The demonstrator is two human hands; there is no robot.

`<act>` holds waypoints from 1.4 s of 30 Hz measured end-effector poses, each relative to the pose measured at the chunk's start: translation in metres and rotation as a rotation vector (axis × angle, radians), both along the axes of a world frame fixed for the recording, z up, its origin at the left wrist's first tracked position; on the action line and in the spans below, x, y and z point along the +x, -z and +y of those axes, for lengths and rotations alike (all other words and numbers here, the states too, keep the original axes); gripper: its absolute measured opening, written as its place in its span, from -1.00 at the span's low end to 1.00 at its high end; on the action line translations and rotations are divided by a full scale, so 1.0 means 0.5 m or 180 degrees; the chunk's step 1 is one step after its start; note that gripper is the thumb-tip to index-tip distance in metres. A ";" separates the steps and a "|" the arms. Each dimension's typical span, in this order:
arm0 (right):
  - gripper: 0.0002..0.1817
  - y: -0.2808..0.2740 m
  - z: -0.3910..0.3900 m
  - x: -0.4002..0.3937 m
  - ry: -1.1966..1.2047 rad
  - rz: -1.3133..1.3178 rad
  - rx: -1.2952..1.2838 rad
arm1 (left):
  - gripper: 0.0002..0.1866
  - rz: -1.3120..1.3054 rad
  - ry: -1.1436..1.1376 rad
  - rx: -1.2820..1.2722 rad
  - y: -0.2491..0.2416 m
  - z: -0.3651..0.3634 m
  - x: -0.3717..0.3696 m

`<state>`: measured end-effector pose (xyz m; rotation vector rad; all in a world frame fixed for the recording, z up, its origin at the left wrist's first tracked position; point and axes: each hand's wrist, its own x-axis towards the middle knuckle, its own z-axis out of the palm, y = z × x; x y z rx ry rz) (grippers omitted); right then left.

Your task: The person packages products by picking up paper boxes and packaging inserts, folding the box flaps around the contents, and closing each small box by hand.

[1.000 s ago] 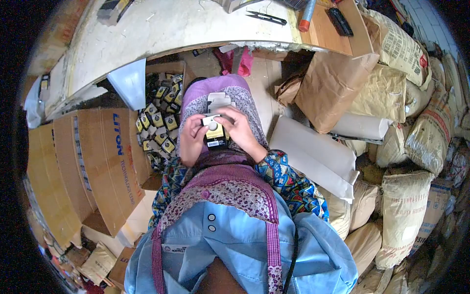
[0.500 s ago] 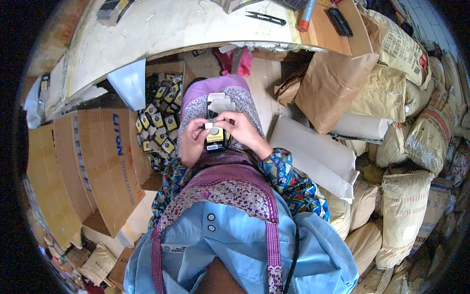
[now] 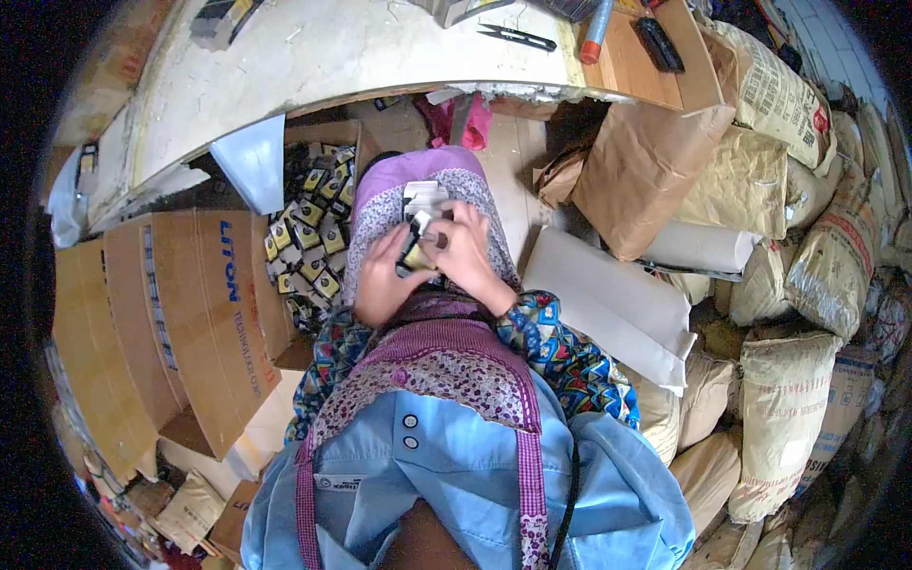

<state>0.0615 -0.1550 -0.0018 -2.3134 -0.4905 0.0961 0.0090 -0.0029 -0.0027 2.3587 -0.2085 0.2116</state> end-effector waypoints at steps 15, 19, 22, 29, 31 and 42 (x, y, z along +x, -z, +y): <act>-0.75 0.004 -0.007 -0.002 -0.0202 0.1602 0.1592 | -0.66 0.1331 -0.0474 -0.3074 0.009 -0.004 0.001; -0.75 -0.023 0.008 -0.007 0.0279 0.1391 0.2222 | -0.66 0.1289 -0.0254 -0.2901 0.009 -0.001 0.003; -0.81 -0.010 -0.001 0.005 -0.0090 0.0924 0.1913 | -0.71 0.1199 -0.0470 -0.3323 -0.005 -0.005 0.006; -0.88 0.000 0.007 0.009 0.0916 0.2306 0.2761 | -0.77 0.1374 -0.0426 -0.2881 0.010 -0.003 -0.003; -0.87 -0.008 -0.006 0.017 0.0830 0.2454 0.2595 | -0.76 0.1256 -0.0555 -0.3229 0.000 -0.004 0.000; -0.64 -0.014 -0.005 -0.008 -0.0005 0.0461 -0.0076 | -0.69 0.1485 -0.0902 -0.1815 0.003 0.086 -0.007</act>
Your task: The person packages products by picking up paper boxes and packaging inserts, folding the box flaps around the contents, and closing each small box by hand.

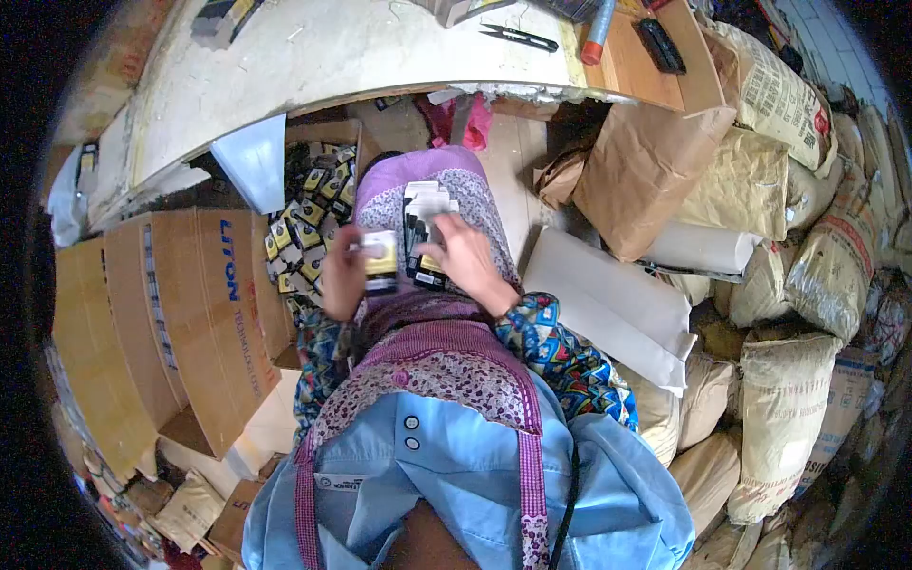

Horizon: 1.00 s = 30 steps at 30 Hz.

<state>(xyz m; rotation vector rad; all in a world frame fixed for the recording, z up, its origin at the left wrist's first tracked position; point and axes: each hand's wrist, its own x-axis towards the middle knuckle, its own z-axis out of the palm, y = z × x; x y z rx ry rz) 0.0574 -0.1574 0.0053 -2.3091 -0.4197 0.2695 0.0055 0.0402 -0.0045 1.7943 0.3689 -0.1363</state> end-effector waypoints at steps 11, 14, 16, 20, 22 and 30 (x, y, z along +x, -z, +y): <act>-0.83 0.035 0.001 0.010 0.0304 0.0175 0.0874 | -0.29 -0.1095 0.0873 0.1329 0.004 -0.091 0.000; -0.86 0.012 -0.002 0.012 0.0091 0.1475 0.1599 | -0.34 -0.0873 0.0520 0.1263 -0.009 -0.104 0.011; -0.82 0.021 -0.006 0.010 -0.0238 0.1470 0.1739 | -0.52 -0.0814 0.0256 0.1105 0.003 -0.098 0.013; -0.75 0.009 0.009 0.003 0.0553 0.1157 0.1765 | -0.61 -0.0563 0.0239 0.0615 0.005 -0.090 0.006; -0.78 0.009 0.016 -0.003 0.0440 0.0956 0.1809 | -0.69 -0.0499 -0.0068 -0.0488 -0.008 -0.098 0.012; -0.81 0.009 0.016 0.004 0.0329 0.0871 0.2194 | -0.74 -0.0443 0.0202 -0.1205 0.011 -0.084 0.005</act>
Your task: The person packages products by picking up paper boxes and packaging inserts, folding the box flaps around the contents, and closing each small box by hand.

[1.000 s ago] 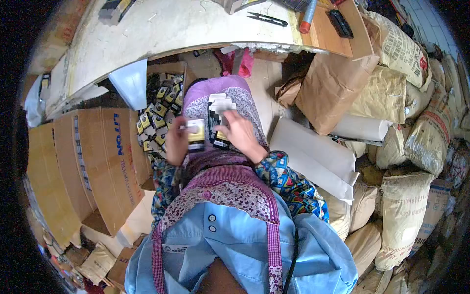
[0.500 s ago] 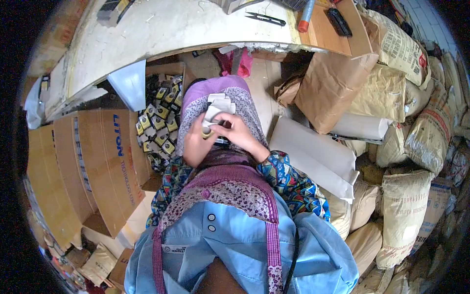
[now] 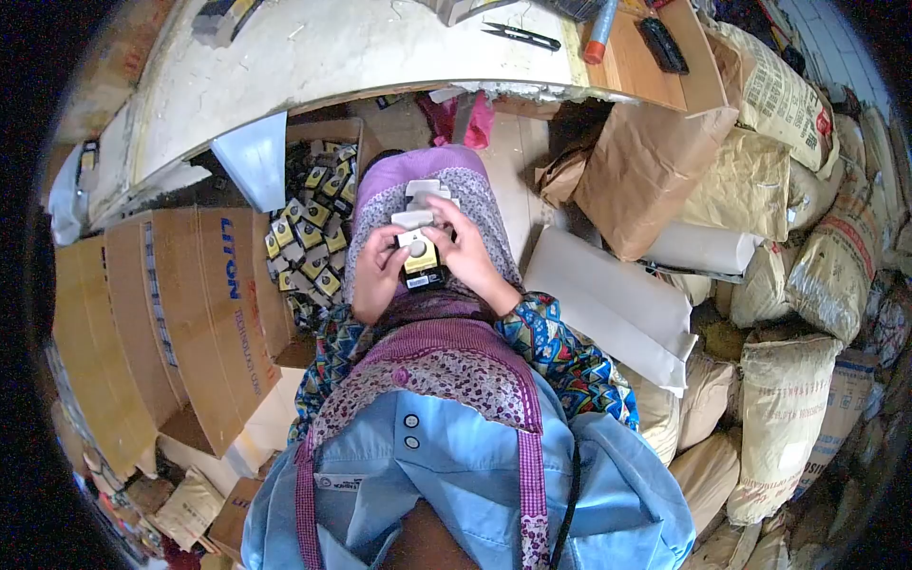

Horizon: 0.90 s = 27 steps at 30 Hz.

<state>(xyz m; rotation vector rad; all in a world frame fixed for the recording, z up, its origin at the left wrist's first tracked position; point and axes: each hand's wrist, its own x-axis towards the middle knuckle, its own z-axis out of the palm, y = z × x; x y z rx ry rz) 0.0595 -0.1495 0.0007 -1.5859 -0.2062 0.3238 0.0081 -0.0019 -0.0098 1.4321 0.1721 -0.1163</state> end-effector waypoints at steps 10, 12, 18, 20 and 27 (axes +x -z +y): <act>-0.84 0.007 -0.020 0.035 -0.0017 0.0825 -0.0015 | -0.74 0.0069 -0.0189 -0.0027 -0.010 -0.007 -0.002; -0.86 -0.016 -0.034 0.040 -0.0492 0.0643 -0.0353 | -0.73 0.0102 -0.0264 -0.0151 -0.013 -0.006 0.000; -0.84 -0.005 -0.026 0.020 -0.0532 0.0475 -0.0583 | -0.78 0.0276 -0.0167 0.0049 -0.002 0.012 -0.005; -0.75 0.005 -0.024 0.014 -0.0384 -0.0792 -0.1450 | -0.78 0.0369 -0.0257 0.0916 -0.029 0.050 -0.005; -0.72 0.043 -0.020 -0.009 -0.0543 -0.2227 -0.3279 | -0.77 -0.0730 -0.0709 0.2931 -0.024 0.068 -0.005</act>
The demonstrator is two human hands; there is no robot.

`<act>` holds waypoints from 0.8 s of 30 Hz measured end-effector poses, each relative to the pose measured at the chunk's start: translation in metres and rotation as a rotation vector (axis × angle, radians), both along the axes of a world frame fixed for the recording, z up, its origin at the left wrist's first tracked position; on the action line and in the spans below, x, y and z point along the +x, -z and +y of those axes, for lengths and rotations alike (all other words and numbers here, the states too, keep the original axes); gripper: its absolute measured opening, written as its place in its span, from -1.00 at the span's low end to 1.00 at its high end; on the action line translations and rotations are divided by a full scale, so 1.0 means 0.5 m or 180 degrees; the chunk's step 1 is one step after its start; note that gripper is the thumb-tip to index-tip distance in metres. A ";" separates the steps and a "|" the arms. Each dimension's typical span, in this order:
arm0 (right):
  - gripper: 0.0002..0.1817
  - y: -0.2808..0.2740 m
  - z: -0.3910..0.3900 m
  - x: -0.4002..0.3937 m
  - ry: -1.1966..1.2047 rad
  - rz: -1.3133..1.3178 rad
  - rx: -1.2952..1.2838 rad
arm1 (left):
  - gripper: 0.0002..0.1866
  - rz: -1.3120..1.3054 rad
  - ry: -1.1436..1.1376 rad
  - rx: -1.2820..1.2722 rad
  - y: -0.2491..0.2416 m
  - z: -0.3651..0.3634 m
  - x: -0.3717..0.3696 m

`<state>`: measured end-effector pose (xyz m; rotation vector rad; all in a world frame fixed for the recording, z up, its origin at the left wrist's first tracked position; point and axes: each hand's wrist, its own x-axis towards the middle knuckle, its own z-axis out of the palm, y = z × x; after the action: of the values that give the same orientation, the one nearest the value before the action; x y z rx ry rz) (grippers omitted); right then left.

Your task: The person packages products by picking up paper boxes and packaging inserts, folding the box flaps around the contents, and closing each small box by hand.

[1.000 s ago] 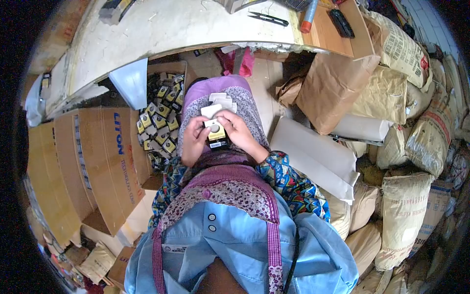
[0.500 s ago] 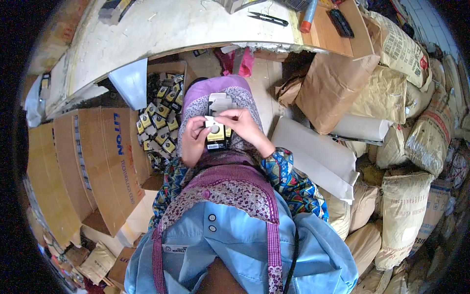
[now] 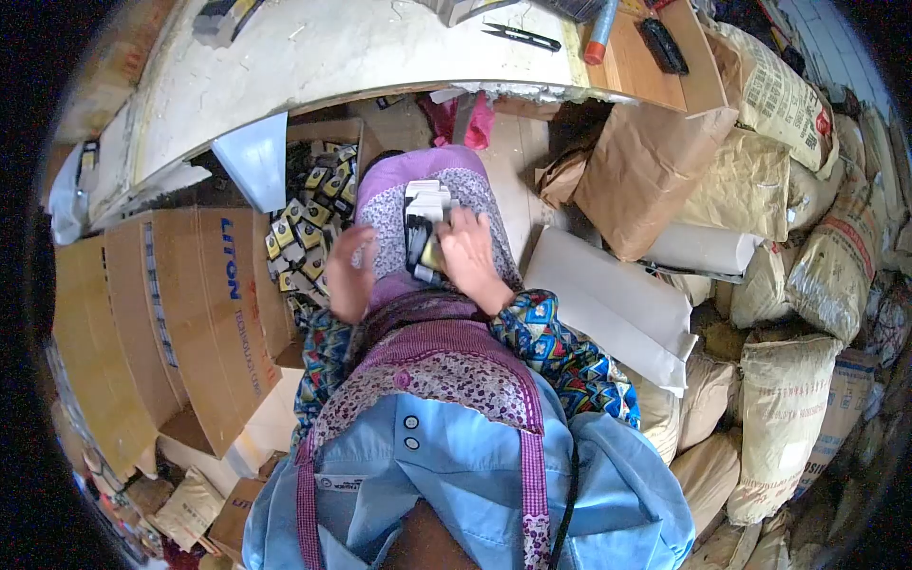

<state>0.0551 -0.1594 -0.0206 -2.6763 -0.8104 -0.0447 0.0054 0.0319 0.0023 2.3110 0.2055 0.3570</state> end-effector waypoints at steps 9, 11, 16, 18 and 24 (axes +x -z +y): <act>-0.39 -0.046 0.012 0.029 0.0139 0.0035 0.0426 | -0.72 0.0253 0.0669 -0.0189 0.038 -0.053 0.008; -0.48 -0.024 0.011 0.054 -0.0045 0.0191 0.0285 | -0.71 0.0026 0.0785 0.0004 0.040 -0.056 0.024; -0.69 0.019 0.010 0.084 -0.0098 -0.0258 0.0091 | -0.70 -0.0031 0.0567 -0.0375 0.070 -0.056 0.053; -0.67 0.005 0.003 0.083 0.0031 -0.0848 0.0521 | -0.69 0.0432 0.0111 -0.1181 0.070 -0.053 0.065; -0.64 -0.033 0.000 0.027 -0.0832 -0.0300 0.1118 | -0.64 0.0500 0.0087 -0.2967 0.094 -0.063 0.070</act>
<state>0.0683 -0.1596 -0.0039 -2.2380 -1.0664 -0.2283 0.0404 0.0003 -0.0449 1.4138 0.3329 0.0324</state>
